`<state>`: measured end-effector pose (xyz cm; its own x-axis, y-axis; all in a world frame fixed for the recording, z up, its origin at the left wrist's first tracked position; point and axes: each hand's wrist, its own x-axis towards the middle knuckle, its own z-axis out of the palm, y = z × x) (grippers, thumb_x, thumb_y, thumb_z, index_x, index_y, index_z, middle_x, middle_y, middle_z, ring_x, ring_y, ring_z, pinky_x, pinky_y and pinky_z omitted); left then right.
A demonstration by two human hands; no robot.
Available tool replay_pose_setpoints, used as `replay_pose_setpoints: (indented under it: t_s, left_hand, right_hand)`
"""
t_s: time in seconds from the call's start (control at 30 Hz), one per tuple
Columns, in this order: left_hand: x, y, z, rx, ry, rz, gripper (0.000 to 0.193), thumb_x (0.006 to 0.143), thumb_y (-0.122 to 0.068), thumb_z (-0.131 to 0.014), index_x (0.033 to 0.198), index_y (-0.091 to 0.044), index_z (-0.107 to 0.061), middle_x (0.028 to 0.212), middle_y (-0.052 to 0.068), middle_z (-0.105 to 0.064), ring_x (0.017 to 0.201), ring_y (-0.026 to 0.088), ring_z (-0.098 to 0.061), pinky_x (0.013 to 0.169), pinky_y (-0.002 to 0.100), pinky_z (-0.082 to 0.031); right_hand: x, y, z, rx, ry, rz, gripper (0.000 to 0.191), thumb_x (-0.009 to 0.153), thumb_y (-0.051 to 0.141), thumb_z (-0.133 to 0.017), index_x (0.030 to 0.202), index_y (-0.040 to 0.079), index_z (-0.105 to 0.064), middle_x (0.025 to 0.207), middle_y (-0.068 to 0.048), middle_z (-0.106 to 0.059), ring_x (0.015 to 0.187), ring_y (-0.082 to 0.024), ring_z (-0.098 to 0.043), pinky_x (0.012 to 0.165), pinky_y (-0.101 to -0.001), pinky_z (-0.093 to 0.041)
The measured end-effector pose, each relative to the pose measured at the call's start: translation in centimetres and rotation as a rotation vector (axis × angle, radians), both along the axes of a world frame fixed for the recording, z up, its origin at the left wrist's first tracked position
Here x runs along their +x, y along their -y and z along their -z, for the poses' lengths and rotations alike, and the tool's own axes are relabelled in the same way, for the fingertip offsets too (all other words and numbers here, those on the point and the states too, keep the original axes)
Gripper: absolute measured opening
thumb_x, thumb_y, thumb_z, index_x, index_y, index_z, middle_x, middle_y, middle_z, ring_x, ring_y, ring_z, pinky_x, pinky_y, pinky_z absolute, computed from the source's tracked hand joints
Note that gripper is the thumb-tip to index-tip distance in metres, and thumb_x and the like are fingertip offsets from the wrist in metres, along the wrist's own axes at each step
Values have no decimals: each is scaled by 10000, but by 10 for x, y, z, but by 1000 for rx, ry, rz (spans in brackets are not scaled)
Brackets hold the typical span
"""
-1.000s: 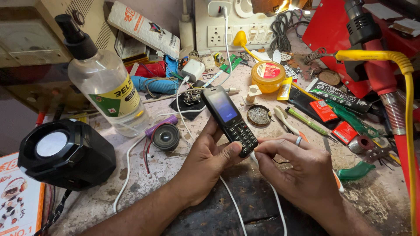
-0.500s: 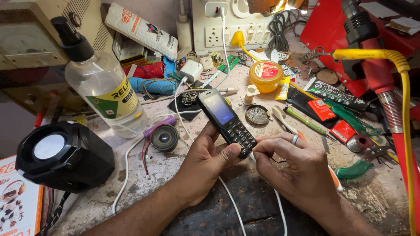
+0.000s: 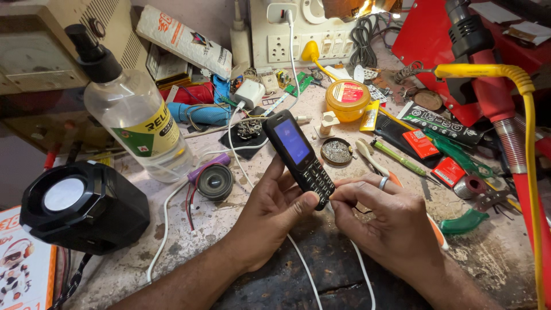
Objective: The person holds a black feature phone connected to a white charging cable. They press the keypad buttons, navigate the screen, and rotate the device to inspect the back and sides. The person repeatedly plugs and unplugs the charging cable while observing the screen.
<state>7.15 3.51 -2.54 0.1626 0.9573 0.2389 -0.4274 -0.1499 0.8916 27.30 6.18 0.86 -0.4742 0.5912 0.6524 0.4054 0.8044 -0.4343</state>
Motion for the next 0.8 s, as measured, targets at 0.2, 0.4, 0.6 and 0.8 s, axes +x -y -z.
replay_pose_setpoints:
  t_s: [0.2, 0.4, 0.6, 0.8]
  left_hand:
    - [1, 1, -2, -11, 1, 8, 866, 925, -98, -708, 1633, -207, -221, 1365, 91, -588, 1239, 157, -589, 1026, 342, -534]
    - [-1, 0, -1, -49, -5, 13, 836, 923, -130, -712, 1626, -213, -267, 1361, 61, -604, 1185, 135, -597, 950, 338, -548]
    - [1, -2, 1, -18, -11, 8, 684, 971, -157, -660, 1580, -156, -346, 1367, 64, -628, 1201, 136, -625, 988, 317, -543]
    - [0, -4, 3, -89, 43, 32, 570, 1011, -149, -584, 1544, -149, -381, 1362, 50, -628, 1172, 119, -626, 989, 308, -528]
  right_hand:
    - [-6, 4, 1, 82, -1, 54, 141, 787, 26, -764, 899, 73, -694, 901, -70, -764, 804, -195, -768, 714, -307, -597]
    - [-9, 13, 2, 313, 95, 185, 212, 757, 64, -806, 915, 74, -664, 902, -108, -734, 796, -267, -732, 684, -370, -583]
    - [-1, 4, -2, -21, -59, 84, 146, 775, 41, -783, 914, 61, -743, 832, -54, -763, 729, -159, -754, 685, -290, -595]
    - [0, 2, -5, -1, -52, 28, 140, 788, 43, -781, 926, 49, -758, 924, -83, -782, 855, -178, -786, 767, -295, -605]
